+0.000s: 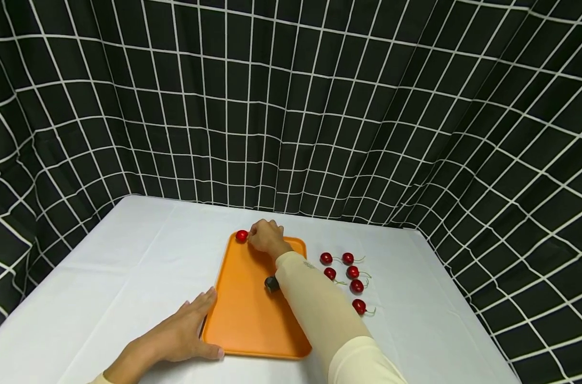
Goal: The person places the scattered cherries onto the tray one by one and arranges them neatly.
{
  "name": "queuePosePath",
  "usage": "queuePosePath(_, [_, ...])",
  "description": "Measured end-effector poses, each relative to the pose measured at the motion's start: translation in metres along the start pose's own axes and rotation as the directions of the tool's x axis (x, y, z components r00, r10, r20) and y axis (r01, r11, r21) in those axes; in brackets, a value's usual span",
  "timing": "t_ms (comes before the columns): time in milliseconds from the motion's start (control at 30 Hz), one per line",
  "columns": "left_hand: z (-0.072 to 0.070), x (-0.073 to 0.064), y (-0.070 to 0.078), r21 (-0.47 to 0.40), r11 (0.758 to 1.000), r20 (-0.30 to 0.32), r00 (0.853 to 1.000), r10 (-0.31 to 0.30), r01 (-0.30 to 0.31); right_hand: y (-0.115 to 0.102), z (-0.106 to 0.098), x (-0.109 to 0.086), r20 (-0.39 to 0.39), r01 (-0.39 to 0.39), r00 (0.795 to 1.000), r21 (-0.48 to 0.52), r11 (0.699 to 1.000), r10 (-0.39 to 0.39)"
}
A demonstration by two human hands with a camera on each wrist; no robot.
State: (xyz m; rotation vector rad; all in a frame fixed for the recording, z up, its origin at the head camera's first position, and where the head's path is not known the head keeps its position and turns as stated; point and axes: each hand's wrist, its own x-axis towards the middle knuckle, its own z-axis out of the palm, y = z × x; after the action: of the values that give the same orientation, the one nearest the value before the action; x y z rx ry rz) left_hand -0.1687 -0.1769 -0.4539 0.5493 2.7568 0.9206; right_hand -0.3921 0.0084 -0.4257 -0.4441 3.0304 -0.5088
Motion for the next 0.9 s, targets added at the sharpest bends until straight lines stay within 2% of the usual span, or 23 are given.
queuePosePath(200, [-0.0005, -0.0019, -0.0002, -0.015, 1.0, 0.004, 1.0, -0.014, 0.014, -0.0026, 0.0038, 0.004, -0.003, -0.026, 1.0, -0.011, 1.0, 0.026])
queuePosePath(900, [-0.0031, -0.0004, -0.0007, -0.063, 0.998, 0.052, 0.999, -0.016, 0.019, 0.0063, 0.0038, 0.0078, -0.01, 0.014, 1.0, 0.058, 0.998, -0.014])
